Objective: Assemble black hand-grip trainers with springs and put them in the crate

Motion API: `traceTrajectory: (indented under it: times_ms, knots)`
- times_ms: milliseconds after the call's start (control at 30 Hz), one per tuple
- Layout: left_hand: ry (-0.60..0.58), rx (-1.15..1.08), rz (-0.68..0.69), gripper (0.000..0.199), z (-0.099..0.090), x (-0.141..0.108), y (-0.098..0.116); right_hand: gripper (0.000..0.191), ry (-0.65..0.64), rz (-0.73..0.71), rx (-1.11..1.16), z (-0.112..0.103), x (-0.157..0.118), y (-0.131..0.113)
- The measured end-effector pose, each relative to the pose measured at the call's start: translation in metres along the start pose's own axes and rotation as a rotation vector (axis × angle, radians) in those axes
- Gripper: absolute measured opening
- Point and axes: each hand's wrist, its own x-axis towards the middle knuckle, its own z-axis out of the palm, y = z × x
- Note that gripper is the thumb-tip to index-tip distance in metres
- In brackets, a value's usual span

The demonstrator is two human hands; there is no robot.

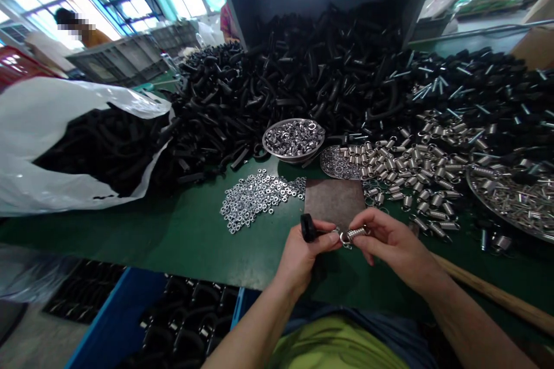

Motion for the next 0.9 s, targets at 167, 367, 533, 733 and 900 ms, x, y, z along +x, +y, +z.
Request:
traceTrajectory:
  times_ms: [167, 367, 533, 733, 900]
  knots:
    - [-0.037, 0.079, 0.063, 0.025, 0.002, -0.003, 0.000, 0.021, 0.012, 0.026, 0.100, 0.006, 0.004, 0.006]
    - [-0.031, 0.468, 0.351, 0.009, -0.001, -0.002, 0.000, 0.023, 0.081, 0.020, 0.133, 0.003, 0.010, 0.003]
    - [-0.021, 0.411, 0.196, 0.022, 0.001, 0.004, -0.013, 0.017, 0.166, -0.065, -0.269, -0.002, 0.007, -0.008]
    - [-0.092, 0.009, -0.127, 0.036, 0.004, 0.010, -0.015, 0.018, 0.176, -0.132, -0.419, -0.003, -0.002, -0.025]
    - [-0.136, 0.096, -0.114, 0.033, 0.009, 0.009, -0.010, 0.018, 0.070, -0.110, -0.340, 0.000, -0.003, -0.036]
